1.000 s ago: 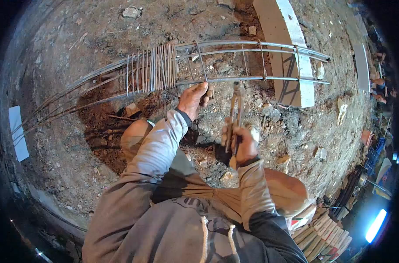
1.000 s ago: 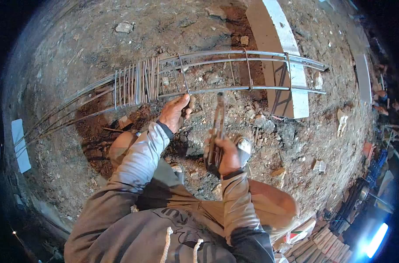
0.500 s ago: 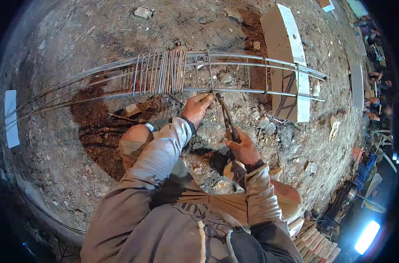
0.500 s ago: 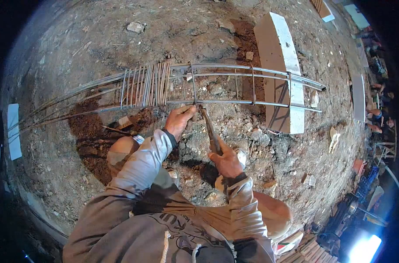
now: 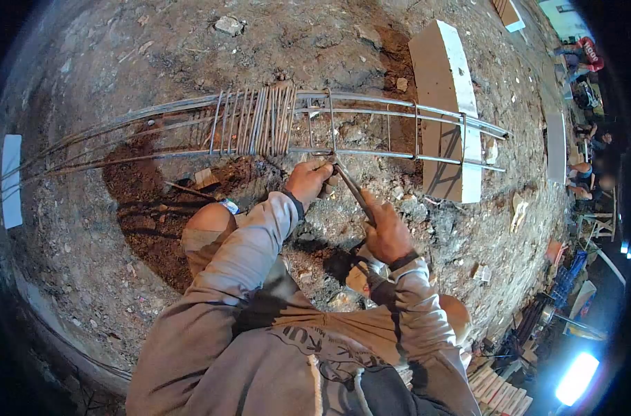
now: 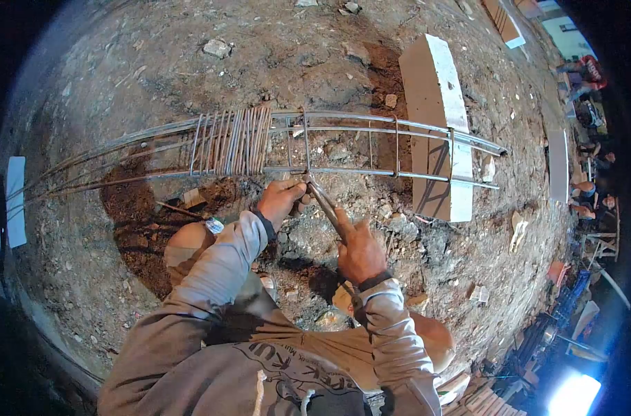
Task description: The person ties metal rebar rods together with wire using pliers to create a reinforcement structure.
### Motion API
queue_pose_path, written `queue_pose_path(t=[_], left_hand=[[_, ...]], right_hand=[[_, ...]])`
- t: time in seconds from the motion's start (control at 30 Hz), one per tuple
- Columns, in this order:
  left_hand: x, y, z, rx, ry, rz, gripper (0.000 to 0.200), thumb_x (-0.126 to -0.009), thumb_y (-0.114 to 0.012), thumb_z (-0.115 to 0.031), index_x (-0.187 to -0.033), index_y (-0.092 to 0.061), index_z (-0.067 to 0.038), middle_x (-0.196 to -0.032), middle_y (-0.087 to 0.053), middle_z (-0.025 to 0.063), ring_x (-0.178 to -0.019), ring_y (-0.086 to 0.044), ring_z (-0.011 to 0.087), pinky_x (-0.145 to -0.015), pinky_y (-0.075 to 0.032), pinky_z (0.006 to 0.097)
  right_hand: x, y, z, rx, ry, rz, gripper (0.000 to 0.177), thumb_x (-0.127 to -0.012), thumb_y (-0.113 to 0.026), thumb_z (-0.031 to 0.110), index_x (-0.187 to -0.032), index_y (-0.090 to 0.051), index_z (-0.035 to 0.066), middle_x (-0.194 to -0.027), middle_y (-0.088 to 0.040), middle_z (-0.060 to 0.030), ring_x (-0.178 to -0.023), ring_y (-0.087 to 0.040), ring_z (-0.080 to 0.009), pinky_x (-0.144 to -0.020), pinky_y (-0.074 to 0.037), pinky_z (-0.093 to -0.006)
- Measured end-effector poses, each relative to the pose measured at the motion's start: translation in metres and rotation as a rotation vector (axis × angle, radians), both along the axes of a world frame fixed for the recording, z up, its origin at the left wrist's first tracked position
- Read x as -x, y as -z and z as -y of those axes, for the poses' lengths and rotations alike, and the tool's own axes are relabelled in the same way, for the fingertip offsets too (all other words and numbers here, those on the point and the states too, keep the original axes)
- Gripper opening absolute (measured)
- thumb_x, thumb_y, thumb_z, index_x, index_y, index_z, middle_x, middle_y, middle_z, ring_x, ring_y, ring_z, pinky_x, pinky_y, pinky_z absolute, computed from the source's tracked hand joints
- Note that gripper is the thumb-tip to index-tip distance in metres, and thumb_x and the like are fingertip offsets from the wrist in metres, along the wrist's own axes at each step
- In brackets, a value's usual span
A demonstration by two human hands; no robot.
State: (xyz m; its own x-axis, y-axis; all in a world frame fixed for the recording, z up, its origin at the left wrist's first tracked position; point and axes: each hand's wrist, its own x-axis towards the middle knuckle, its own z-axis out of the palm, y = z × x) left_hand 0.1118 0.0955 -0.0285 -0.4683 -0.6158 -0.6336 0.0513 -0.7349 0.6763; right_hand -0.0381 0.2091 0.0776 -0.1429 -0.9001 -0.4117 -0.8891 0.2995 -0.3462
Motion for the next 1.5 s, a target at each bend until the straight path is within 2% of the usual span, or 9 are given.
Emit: queue_pose_path(t=[0.17, 0.23, 0.37, 0.63, 0.83, 0.93, 1.1, 1.3, 1.5], left_hand=[[-0.001, -0.002, -0.004, -0.064, -0.036, -0.065, 0.036, -0.088, -0.055, -0.036, -0.097, -0.061, -0.002, -0.076, -0.059, 0.0047, -0.06, -0.053, 0.0119, -0.051, -0.043, 0.0244], [0.003, -0.003, -0.005, 0.113, 0.074, 0.082, 0.055, -0.079, -0.06, -0.053, -0.1, -0.061, -0.002, -0.083, -0.057, 0.0054, -0.072, -0.053, 0.0138, -0.062, -0.044, 0.0286], [0.035, -0.011, -0.016, -0.33, -0.084, -0.334, 0.052, -0.082, -0.057, -0.048, -0.105, -0.052, -0.002, -0.083, -0.055, 0.0076, -0.072, -0.054, 0.0205, -0.074, -0.046, 0.0353], [0.067, 0.019, -0.028, -0.317, -0.286, -0.488, 0.024, -0.087, -0.053, -0.03, -0.08, -0.05, -0.007, -0.062, -0.05, 0.0031, -0.061, -0.055, 0.0212, -0.065, -0.051, 0.0396], [0.056, -0.002, -0.03, -0.095, -0.245, -0.148, 0.036, -0.087, -0.053, -0.043, -0.077, -0.049, -0.01, -0.066, -0.051, 0.002, -0.056, -0.053, 0.0148, -0.056, -0.048, 0.0287], [0.043, 0.029, -0.026, 0.149, -0.131, 0.027, 0.048, -0.081, -0.055, -0.056, -0.082, -0.058, -0.008, -0.068, -0.054, 0.0033, -0.06, -0.049, 0.0133, -0.058, -0.04, 0.0288], [0.047, 0.007, -0.023, -0.334, -0.139, -0.341, 0.038, -0.086, -0.057, -0.041, -0.1, -0.054, -0.006, -0.084, -0.061, 0.0068, -0.073, -0.063, 0.0196, -0.066, -0.051, 0.032], [0.078, 0.008, -0.033, -0.316, -0.393, -0.224, 0.046, -0.083, -0.058, -0.046, -0.093, -0.055, -0.002, -0.077, -0.06, 0.009, -0.071, -0.063, 0.0227, -0.063, -0.052, 0.0343], [0.082, 0.004, -0.028, -0.393, -0.439, -0.163, 0.04, -0.086, -0.054, -0.044, -0.078, -0.049, -0.005, -0.067, -0.051, 0.0045, -0.062, -0.057, 0.0186, -0.055, -0.049, 0.0324]], right_hand=[[-0.001, 0.046, -0.02, -0.058, 0.125, 0.2, 0.027, -0.083, -0.056, 0.021, -0.102, -0.052, 0.003, -0.069, -0.056, -0.0142, -0.066, -0.06, -0.038, -0.059, -0.048, -0.0469], [-0.008, 0.049, -0.021, -0.499, 0.834, 1.576, 0.03, -0.085, -0.058, 0.027, -0.098, -0.053, -0.001, -0.067, -0.058, -0.0105, -0.059, -0.06, -0.027, -0.05, -0.046, -0.0406], [-0.013, 0.055, -0.029, -0.504, 0.777, 1.8, 0.034, -0.083, -0.061, 0.029, -0.094, -0.054, -0.002, -0.064, -0.058, -0.0067, -0.054, -0.056, -0.0178, -0.047, -0.045, -0.0314], [-0.042, 0.05, -0.031, 0.243, 0.276, -0.264, 0.042, -0.072, -0.063, 0.017, -0.106, -0.047, -0.002, -0.088, -0.058, -0.0186, -0.082, -0.058, -0.0353, -0.071, -0.048, -0.0422], [-0.026, 0.055, -0.022, -0.144, 0.34, -0.062, 0.03, -0.08, -0.055, 0.018, -0.102, -0.049, -0.001, -0.076, -0.058, -0.0141, -0.064, -0.059, -0.0314, -0.054, -0.048, -0.0397], [0.013, 0.047, -0.02, -0.606, 0.734, 1.587, 0.034, -0.088, -0.055, 0.029, -0.098, -0.057, -0.003, -0.07, -0.059, -0.0059, -0.06, -0.06, -0.0152, -0.05, -0.047, -0.0272], [0.017, 0.06, -0.015, -0.678, 0.628, 1.375, 0.038, -0.084, -0.06, 0.033, -0.098, -0.058, -0.002, -0.072, -0.061, -0.0078, -0.063, -0.06, -0.0187, -0.052, -0.048, -0.031], [-0.024, 0.065, -0.029, 0.102, 0.316, -0.405, 0.055, -0.07, -0.063, 0.022, -0.118, -0.045, 0.002, -0.104, -0.055, -0.0164, -0.097, -0.053, -0.033, -0.084, -0.041, -0.0432], [-0.031, 0.075, -0.019, 0.033, 0.433, -0.399, 0.041, -0.075, -0.054, 0.009, -0.115, -0.047, 0.003, -0.109, -0.052, -0.0191, -0.102, -0.049, -0.0364, -0.081, -0.04, -0.0467]])
